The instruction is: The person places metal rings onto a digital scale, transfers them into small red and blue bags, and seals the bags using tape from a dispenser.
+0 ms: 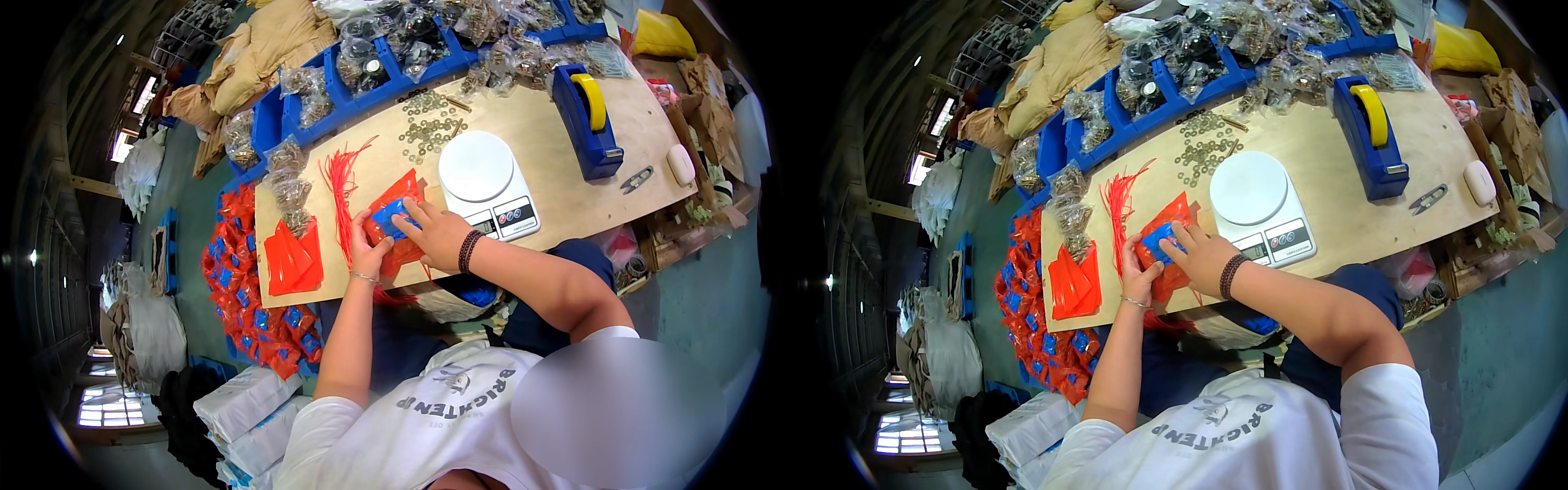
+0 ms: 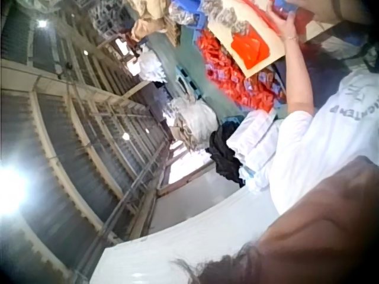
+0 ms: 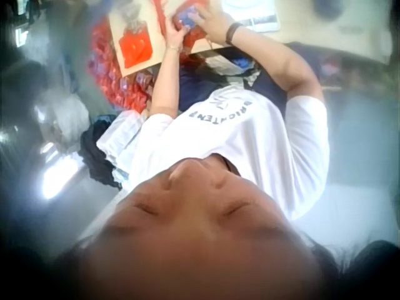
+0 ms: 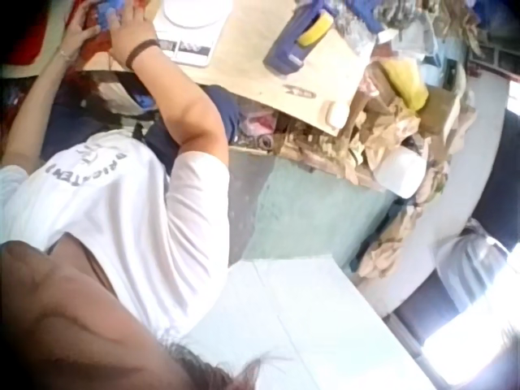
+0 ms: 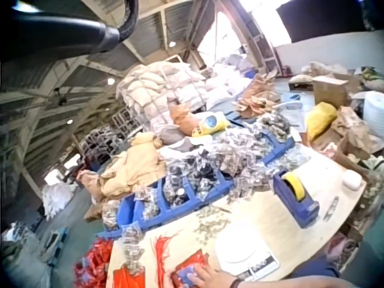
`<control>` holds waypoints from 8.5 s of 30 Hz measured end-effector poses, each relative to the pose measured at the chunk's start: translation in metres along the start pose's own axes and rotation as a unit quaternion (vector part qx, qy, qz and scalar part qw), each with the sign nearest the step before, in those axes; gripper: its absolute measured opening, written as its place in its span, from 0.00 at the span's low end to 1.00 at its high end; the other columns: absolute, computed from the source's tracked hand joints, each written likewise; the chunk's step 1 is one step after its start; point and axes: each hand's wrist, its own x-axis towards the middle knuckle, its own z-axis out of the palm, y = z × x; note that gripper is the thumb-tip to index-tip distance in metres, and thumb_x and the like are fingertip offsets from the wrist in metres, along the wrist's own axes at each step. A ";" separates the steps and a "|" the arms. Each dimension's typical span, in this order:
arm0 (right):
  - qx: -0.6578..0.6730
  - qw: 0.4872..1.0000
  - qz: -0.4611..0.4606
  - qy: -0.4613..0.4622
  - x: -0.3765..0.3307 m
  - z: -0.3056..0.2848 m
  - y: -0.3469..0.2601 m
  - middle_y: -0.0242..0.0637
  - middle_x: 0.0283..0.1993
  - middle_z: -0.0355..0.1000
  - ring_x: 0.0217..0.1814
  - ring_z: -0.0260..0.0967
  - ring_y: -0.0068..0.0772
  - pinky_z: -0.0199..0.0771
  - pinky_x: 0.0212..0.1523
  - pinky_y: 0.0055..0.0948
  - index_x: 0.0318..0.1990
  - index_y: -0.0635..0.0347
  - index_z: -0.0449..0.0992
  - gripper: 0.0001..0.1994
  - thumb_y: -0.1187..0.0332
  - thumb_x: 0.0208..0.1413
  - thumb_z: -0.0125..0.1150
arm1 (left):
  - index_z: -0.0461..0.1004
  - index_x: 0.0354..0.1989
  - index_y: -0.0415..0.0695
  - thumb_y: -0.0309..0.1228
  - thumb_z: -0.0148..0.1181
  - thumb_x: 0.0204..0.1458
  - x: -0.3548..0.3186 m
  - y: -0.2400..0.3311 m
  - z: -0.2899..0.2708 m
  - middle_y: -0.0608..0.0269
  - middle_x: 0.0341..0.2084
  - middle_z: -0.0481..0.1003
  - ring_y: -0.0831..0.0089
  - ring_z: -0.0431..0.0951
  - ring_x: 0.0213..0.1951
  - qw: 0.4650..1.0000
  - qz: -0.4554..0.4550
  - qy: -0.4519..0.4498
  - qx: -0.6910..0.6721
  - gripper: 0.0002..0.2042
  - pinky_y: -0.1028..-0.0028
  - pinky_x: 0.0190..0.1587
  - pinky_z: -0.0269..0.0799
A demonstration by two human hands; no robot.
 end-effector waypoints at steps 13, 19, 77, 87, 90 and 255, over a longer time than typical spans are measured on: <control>-0.008 0.992 0.128 -0.004 0.001 -0.004 0.014 0.45 0.53 0.65 0.68 0.41 0.43 0.35 0.62 0.54 0.61 0.63 0.47 0.42 0.59 0.40 0.64 | 0.37 0.61 0.43 0.20 0.62 0.34 -0.028 -0.006 0.000 0.51 0.54 0.56 0.63 0.59 0.56 0.993 0.030 0.039 0.105 0.46 0.67 0.57 0.57; 0.029 0.990 0.132 0.029 0.005 0.002 0.011 0.46 0.54 0.62 0.65 0.45 0.44 0.38 0.61 0.53 0.61 0.57 0.51 0.39 0.60 0.39 0.63 | 0.38 0.62 0.43 0.19 0.68 0.24 -0.031 0.014 0.020 0.51 0.58 0.50 0.62 0.52 0.60 0.960 0.000 0.007 0.278 0.53 0.66 0.60 0.53; 0.097 0.938 0.299 0.148 0.011 -0.055 0.087 0.45 0.29 0.73 0.33 0.71 0.45 0.70 0.36 0.40 0.37 0.56 0.74 0.16 0.55 0.50 0.48 | 0.61 0.51 0.40 0.39 0.56 0.50 0.047 -0.007 0.075 0.61 0.44 0.70 0.70 0.72 0.43 0.951 -0.110 -0.167 -0.236 0.23 0.70 0.46 0.69; 0.372 0.855 0.308 0.189 0.008 -0.048 0.103 0.50 0.37 0.72 0.40 0.71 0.43 0.69 0.41 0.33 0.52 0.62 0.63 0.30 0.49 0.47 0.56 | 0.58 0.54 0.42 0.32 0.70 0.36 0.037 0.013 0.094 0.63 0.46 0.68 0.68 0.69 0.49 0.961 -0.040 -0.139 -0.234 0.35 0.68 0.52 0.66; 0.414 0.856 0.269 0.151 0.021 -0.031 0.104 0.51 0.42 0.70 0.43 0.70 0.45 0.68 0.43 0.32 0.59 0.63 0.53 0.42 0.45 0.41 0.60 | 0.59 0.53 0.41 0.25 0.68 0.36 0.042 0.008 0.091 0.63 0.45 0.69 0.70 0.70 0.47 0.953 -0.039 -0.177 -0.243 0.32 0.70 0.50 0.68; 0.294 0.946 0.021 -0.138 0.010 0.029 -0.016 0.53 0.42 0.68 0.46 0.67 0.49 0.64 0.48 0.39 0.42 0.67 0.68 0.22 0.56 0.47 0.52 | 0.69 0.38 0.40 0.28 0.52 0.49 0.120 0.079 0.098 0.64 0.34 0.73 0.72 0.72 0.38 0.903 0.179 -0.253 0.298 0.08 0.76 0.43 0.65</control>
